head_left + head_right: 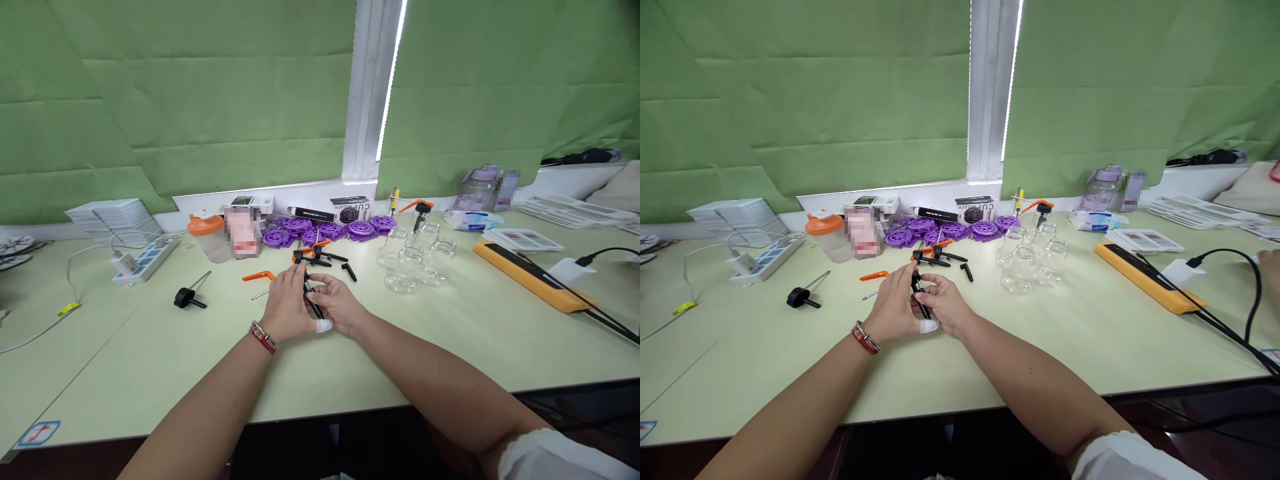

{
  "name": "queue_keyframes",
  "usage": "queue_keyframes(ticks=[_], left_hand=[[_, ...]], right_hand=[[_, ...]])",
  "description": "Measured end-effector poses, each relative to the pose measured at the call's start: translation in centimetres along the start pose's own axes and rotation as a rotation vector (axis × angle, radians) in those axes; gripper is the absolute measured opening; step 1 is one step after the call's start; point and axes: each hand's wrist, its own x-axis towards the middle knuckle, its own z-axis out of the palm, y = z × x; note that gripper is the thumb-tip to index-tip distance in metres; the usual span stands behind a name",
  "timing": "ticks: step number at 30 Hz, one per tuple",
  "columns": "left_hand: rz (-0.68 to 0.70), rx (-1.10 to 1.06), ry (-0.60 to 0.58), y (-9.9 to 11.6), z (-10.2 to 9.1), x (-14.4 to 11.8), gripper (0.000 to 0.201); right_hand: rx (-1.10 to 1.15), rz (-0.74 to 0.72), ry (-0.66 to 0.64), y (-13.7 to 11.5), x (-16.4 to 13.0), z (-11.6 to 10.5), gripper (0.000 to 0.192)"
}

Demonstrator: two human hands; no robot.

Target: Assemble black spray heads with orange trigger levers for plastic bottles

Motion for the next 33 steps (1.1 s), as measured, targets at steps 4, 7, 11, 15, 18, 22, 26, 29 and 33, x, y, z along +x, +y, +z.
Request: queue_keyframes(ticks=[4,7,11,15,18,22,26,29,33], left_hand=[[-0.021,-0.024,-0.022,0.3,-0.4,0.0,0.113],[-0.072,-0.073,-0.042,0.4,-0.8,0.0,0.109],[-0.205,-0.297,-0.096,-0.5,-1.9,0.1,0.101],[-0.351,-0.773,-0.127,-2.1,-3.5,0.1,0.078],[-0.487,-1.100,-0.184,-3.0,-4.3,0.0,0.060],[-0.616,-1.281,-0.313,-3.6,-4.2,-0.2,0.050],[-0.692,-1.266,-0.421,-3.9,-3.4,-0.1,0.040],[-0.693,-1.295,-0.467,-4.0,-3.2,0.0,0.037],[-0.694,-1.316,-0.488,-4.3,-3.3,0.1,0.038]], right_hand=[[-0.014,0.014,0.021,0.0,-0.2,0.1,0.068],[-0.043,0.013,-0.010,-0.1,-0.2,0.2,0.070],[-0.184,-0.023,-0.093,-0.6,0.6,-0.8,0.055],[-0.623,-0.234,0.133,-1.0,2.2,-3.4,0.025],[-1.092,-0.382,0.239,-0.8,3.3,-5.0,0.020],[-1.439,-0.445,0.201,-0.1,4.6,-5.1,0.024],[-1.609,-0.376,0.238,0.2,6.1,-4.4,0.025],[-1.676,-0.311,0.272,0.1,6.9,-4.1,0.023],[-1.659,-0.293,0.269,-0.2,7.4,-4.0,0.020]])
